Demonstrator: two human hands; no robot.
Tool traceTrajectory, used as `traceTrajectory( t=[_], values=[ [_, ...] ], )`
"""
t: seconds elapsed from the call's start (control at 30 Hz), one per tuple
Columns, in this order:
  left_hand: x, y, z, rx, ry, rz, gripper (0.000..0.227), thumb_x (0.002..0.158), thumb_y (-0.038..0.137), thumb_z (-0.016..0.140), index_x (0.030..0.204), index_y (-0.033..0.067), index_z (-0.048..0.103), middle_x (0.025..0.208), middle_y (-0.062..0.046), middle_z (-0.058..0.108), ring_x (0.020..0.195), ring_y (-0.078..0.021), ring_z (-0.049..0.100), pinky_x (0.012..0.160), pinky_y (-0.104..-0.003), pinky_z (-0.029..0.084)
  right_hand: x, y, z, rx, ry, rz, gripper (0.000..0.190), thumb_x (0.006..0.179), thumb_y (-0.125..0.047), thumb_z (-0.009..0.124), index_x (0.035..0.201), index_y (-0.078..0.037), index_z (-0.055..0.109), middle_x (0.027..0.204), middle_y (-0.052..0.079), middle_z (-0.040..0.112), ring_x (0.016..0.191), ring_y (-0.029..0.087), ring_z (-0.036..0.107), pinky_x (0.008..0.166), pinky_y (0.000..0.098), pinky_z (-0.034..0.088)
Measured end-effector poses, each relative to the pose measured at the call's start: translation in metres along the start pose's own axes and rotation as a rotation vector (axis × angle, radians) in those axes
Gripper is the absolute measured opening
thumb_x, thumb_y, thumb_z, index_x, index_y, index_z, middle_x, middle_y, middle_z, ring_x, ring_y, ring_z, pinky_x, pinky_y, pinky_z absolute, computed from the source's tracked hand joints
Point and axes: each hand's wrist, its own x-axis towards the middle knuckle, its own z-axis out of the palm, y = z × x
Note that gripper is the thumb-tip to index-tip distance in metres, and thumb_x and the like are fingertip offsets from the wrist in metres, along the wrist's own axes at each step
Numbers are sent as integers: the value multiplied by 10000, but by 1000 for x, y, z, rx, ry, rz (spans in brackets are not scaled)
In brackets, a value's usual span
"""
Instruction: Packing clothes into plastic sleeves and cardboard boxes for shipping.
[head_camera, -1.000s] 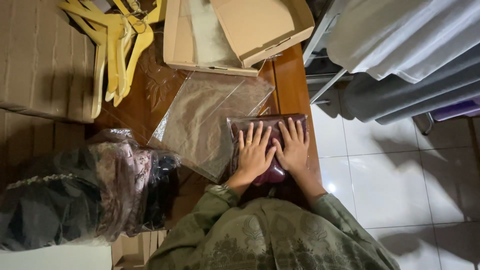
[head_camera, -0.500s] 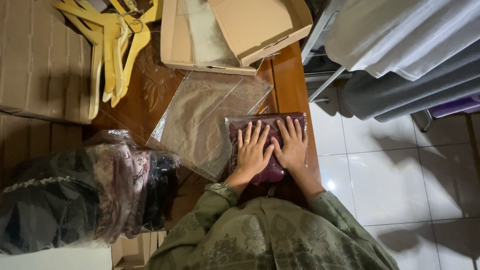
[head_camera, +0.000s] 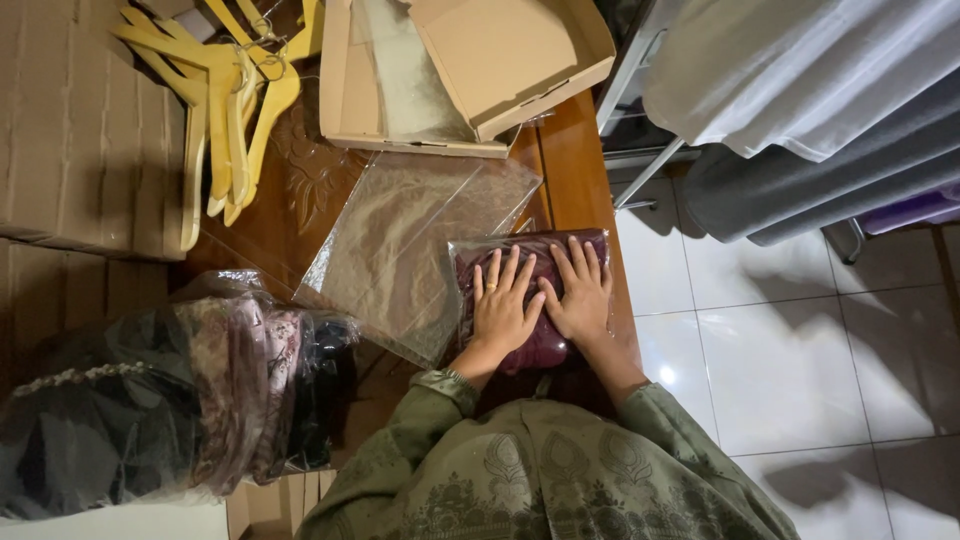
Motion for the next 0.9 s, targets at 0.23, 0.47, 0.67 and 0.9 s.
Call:
traceTrajectory(
  t=[0.23, 0.47, 0.67, 0.9],
  values=[
    [1, 0, -1, -2, -14, -12, 640, 1031, 497, 457, 1567, 148, 450, 1664, -150, 338, 1555, -395, 228, 1236, -628, 103, 0, 1, 1, 1, 5, -6, 628, 942, -457, 612, 1515, -224, 507, 1642, 105, 372, 1527, 341, 284, 1207, 593, 189],
    [2, 2, -6, -10, 10, 3, 629, 1021, 472, 495, 1550, 134, 466, 1643, -167, 368, 1541, -407, 258, 1232, -634, 118, 1, 2, 2, 1, 8, -11, 643, 936, -465, 612, 1518, -217, 500, 1636, 111, 371, 1519, 349, 290, 1191, 607, 198],
    [4, -1, -6, -5, 9, 1, 615, 1017, 480, 505, 1533, 144, 486, 1611, -155, 403, 1526, -398, 282, 1227, -635, 141, 1, 2, 4, 11, 11, -21, 638, 939, -466, 599, 1516, -214, 499, 1645, 114, 365, 1520, 356, 287, 1183, 619, 206],
    [14, -19, 6, 84, 40, -156, 592, 1010, 525, 510, 1525, 233, 488, 1630, -147, 359, 1522, -434, 203, 1183, -678, 124, 2, 7, 4, 9, -8, -29, 651, 936, -492, 602, 1517, -217, 498, 1635, 117, 369, 1519, 356, 280, 1178, 627, 213]
  ],
)
